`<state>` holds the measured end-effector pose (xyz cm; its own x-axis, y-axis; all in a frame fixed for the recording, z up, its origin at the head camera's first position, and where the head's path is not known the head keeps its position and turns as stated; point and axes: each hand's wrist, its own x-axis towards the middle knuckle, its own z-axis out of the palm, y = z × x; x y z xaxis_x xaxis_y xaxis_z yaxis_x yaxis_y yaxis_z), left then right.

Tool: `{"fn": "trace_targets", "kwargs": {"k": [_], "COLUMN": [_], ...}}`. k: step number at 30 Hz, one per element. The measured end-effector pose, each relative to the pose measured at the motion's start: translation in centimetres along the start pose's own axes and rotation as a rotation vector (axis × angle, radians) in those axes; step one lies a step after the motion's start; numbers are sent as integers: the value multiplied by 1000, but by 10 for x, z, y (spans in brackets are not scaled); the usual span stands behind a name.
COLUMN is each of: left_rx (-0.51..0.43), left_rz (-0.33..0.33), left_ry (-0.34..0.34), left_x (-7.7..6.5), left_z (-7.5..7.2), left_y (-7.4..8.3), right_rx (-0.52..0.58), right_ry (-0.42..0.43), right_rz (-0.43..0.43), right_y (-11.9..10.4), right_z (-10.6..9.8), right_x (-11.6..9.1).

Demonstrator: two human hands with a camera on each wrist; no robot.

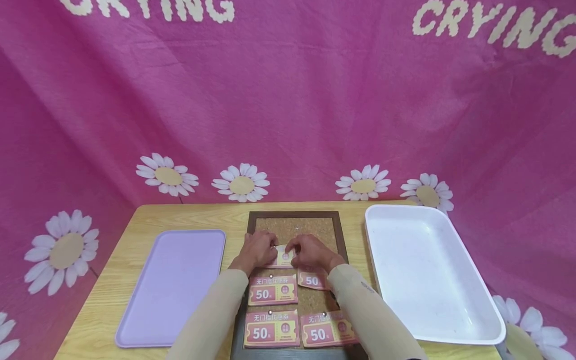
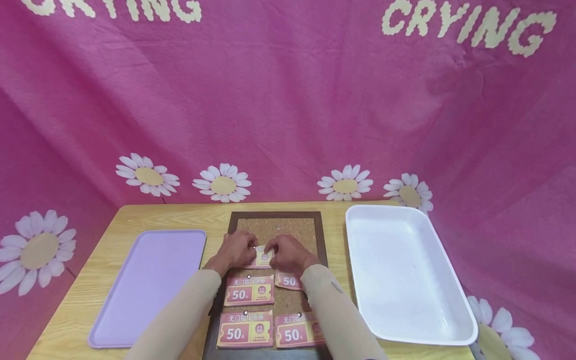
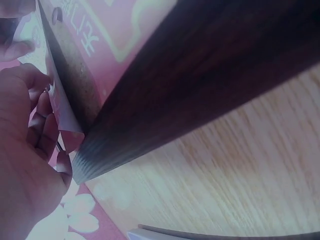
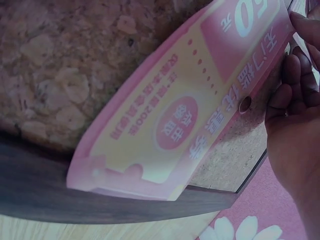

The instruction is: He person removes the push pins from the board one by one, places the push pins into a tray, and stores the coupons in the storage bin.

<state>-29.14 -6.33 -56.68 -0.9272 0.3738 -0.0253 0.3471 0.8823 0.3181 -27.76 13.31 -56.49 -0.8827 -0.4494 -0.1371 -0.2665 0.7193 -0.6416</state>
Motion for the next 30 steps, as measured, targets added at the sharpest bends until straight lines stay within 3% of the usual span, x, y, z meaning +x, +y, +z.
{"fn": "trace_targets", "kwargs": {"k": [17, 24, 30], "left_rx": [-12, 70, 125], "left_rz": [-10, -9, 56], "left_ry": [0, -35, -38], "left_x": [2, 3, 6], "left_z": [5, -1, -7], "left_y": [-3, 2, 3], "right_rx": [10, 29, 34], "right_ry": [0, 5, 5], "right_rz": [4, 0, -2], "right_y": [0, 0, 0], "right_z": [0, 0, -1], "right_x": [0, 0, 0]}}
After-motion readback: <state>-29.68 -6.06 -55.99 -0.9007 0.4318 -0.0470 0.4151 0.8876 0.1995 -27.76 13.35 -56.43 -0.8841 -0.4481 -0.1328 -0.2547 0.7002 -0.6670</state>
